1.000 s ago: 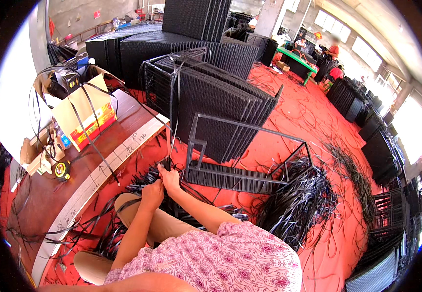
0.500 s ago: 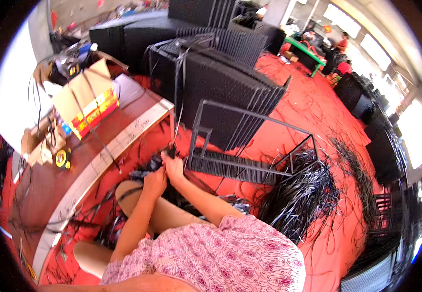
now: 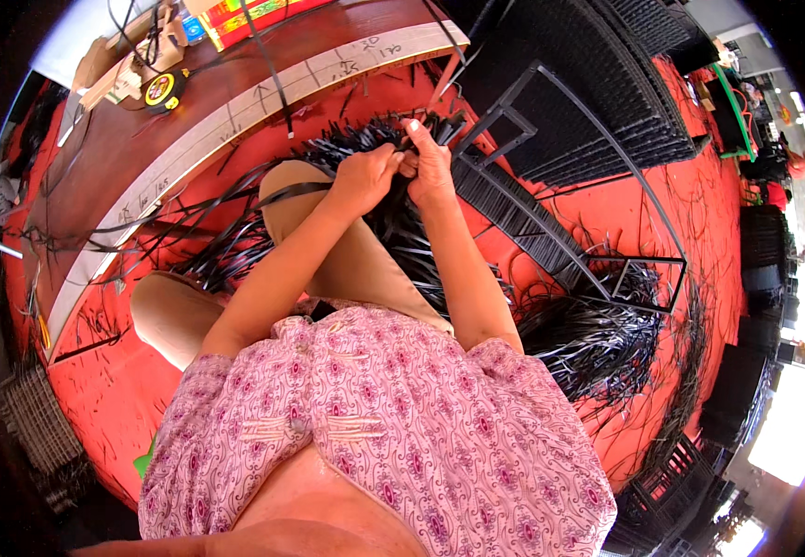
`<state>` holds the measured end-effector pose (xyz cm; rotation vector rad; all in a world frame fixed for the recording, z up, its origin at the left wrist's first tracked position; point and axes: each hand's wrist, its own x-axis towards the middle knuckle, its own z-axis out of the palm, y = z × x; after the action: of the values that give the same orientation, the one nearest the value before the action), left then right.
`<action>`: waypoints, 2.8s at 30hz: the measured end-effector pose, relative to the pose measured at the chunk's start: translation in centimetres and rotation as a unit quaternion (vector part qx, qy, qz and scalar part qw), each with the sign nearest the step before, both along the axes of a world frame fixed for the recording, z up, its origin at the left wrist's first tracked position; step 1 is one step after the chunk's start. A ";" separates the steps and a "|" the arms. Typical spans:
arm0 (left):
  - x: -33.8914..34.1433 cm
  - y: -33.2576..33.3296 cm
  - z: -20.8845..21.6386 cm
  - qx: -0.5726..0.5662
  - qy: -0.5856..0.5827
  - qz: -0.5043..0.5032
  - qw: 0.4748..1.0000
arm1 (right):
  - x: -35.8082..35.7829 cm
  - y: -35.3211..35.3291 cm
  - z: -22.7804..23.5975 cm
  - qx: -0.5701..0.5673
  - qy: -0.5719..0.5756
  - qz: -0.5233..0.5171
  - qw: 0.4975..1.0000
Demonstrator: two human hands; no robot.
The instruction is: The person sits on the floor and repeatedly picks up bundles of black cables, measures them against a wooden board, and cuts them to size using shears. The person then places the cut pieces into a pile on the floor.
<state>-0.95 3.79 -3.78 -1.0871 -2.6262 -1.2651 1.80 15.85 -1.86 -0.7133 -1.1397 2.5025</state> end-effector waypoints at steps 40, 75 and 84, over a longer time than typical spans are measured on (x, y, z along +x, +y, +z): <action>-4.5 -3.3 4.2 -0.208 0.055 -0.109 0.971 | -3.3 0.7 -0.4 0.063 -0.086 -0.090 0.990; -0.2 -4.1 4.0 -0.182 0.167 -0.060 0.967 | -1.1 -0.8 1.2 -0.004 -0.046 -0.044 0.998; -0.4 -4.2 3.3 -0.172 0.175 -0.058 0.968 | -1.5 -1.2 1.1 0.022 -0.050 -0.069 0.996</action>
<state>-1.39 -0.44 -0.46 -1.3783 -2.5849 -0.5627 0.31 14.67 -0.78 -0.8823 -1.1334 2.3439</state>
